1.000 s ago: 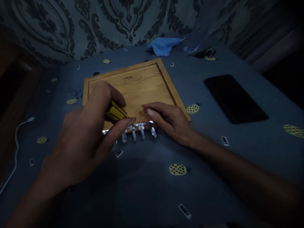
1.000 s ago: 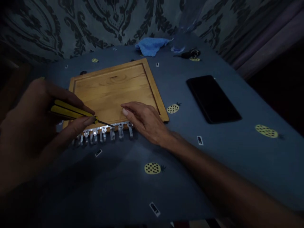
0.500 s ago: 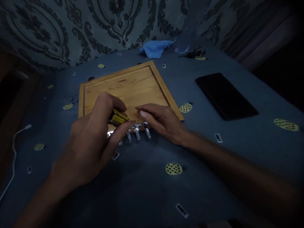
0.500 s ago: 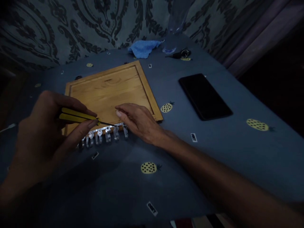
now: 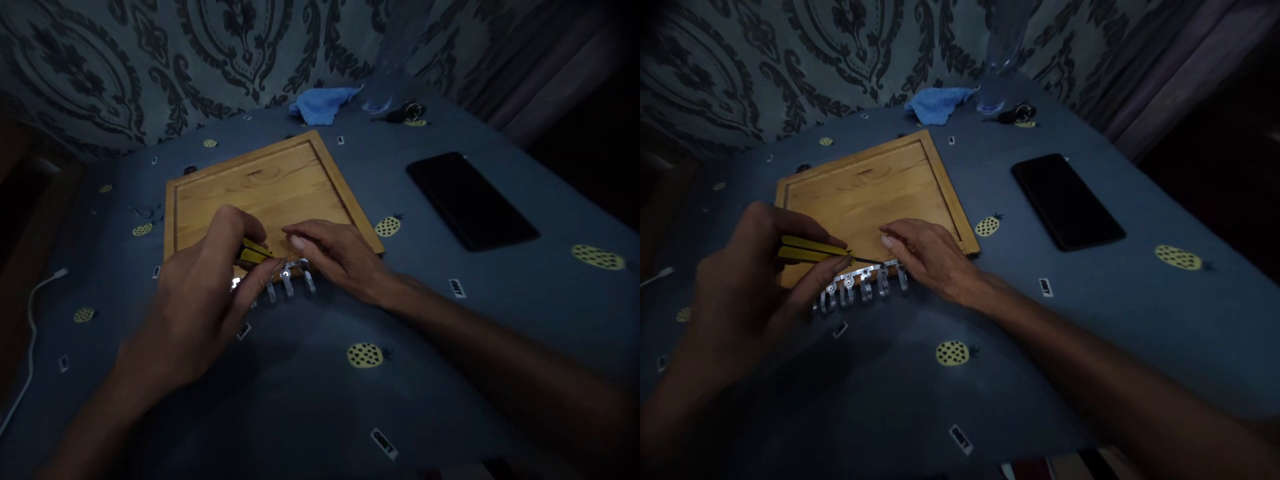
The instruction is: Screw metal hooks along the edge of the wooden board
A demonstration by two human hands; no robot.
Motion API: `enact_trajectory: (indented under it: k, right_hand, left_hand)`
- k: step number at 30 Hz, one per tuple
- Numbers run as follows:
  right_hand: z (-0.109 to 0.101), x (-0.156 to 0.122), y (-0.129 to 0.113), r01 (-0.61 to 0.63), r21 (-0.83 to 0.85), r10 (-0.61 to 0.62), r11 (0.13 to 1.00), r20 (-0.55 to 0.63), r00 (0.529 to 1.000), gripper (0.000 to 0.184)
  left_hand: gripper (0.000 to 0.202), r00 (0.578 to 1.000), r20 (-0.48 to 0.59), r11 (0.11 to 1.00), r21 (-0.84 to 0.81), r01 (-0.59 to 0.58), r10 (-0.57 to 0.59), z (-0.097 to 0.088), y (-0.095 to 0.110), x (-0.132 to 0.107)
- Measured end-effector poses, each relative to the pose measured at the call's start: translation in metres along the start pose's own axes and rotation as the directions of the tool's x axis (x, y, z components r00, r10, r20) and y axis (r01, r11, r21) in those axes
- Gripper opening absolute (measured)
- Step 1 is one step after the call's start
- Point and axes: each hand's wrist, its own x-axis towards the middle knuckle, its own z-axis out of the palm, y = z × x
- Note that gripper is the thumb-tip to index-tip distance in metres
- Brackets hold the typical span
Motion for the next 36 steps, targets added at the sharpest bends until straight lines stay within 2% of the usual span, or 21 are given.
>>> enact_trajectory:
  k: [6, 9, 11, 14, 16, 18, 20, 23, 25, 27, 29, 32, 36]
  right_hand:
    - [0.0, 0.0, -0.002, -0.029, 0.048, 0.029, 0.998, -0.002, 1.0, 0.035]
    - [-0.001, 0.002, 0.001, -0.132, 0.21, 0.135, 0.969, 0.0, 0.991, 0.038]
    - [-0.003, 0.005, 0.006, -0.219, 0.392, 0.244, 0.893, -0.015, 0.97, 0.045]
    - [-0.007, 0.012, 0.013, -0.302, 0.648, 0.421, 0.699, -0.032, 0.907, 0.052]
    - [-0.011, 0.016, 0.017, -0.326, 0.728, 0.496, 0.603, -0.021, 0.868, 0.05]
    - [-0.014, 0.018, 0.018, -0.324, 0.749, 0.531, 0.578, -0.044, 0.846, 0.05]
    - [-0.016, 0.017, 0.016, -0.306, 0.714, 0.534, 0.629, -0.112, 0.838, 0.053]
    - [-0.017, 0.009, 0.012, -0.316, 0.513, 0.483, 0.798, -0.232, 0.844, 0.062]
    - [-0.019, 0.001, 0.01, -0.288, 0.466, 0.44, 0.836, -0.258, 0.86, 0.062]
    - [-0.022, -0.007, 0.012, -0.259, 0.426, 0.397, 0.867, -0.274, 0.876, 0.063]
    - [-0.024, -0.013, 0.017, -0.25, 0.288, 0.343, 0.924, -0.344, 0.874, 0.064]
    - [-0.025, -0.017, 0.027, -0.25, 0.171, 0.295, 0.953, -0.336, 0.894, 0.063]
    - [-0.024, -0.015, 0.032, -0.207, 0.036, 0.207, 0.978, -0.33, 0.921, 0.061]
  left_hand:
    - [0.014, 0.999, -0.017, 1.0, 0.009, -0.029, 0.029, -0.002, 0.002, 0.002]
    - [0.015, 0.996, -0.087, 1.0, -0.015, 0.019, -0.02, -0.007, 0.001, -0.001]
    - [0.016, 0.989, -0.129, 0.996, -0.06, 0.064, -0.071, -0.01, -0.001, -0.005]
    - [0.016, 0.98, -0.148, 0.982, -0.149, 0.112, -0.134, -0.011, -0.004, -0.01]
    - [0.016, 0.977, -0.138, 0.97, -0.201, 0.135, -0.165, -0.011, -0.007, -0.013]
    - [0.016, 0.967, -0.149, 0.955, -0.246, 0.168, -0.208, -0.009, -0.014, -0.017]
    - [0.018, 0.949, -0.182, 0.933, -0.303, 0.196, -0.259, -0.005, -0.024, -0.02]
    - [0.022, 0.911, -0.189, 0.867, -0.425, 0.261, -0.367, 0.003, -0.045, -0.025]
    - [0.022, 0.91, -0.155, 0.839, -0.468, 0.276, -0.386, 0.01, -0.061, -0.027]
    - [0.021, 0.91, -0.157, 0.843, -0.462, 0.275, -0.383, 0.017, -0.078, -0.026]
    - [0.02, 0.92, -0.128, 0.849, -0.448, 0.279, -0.37, 0.021, -0.094, -0.025]
    - [0.022, 0.932, -0.075, 0.873, -0.385, 0.3, -0.353, 0.022, -0.112, -0.024]
    - [0.032, 0.948, -0.023, 0.922, -0.243, 0.301, -0.316, 0.019, -0.117, -0.027]
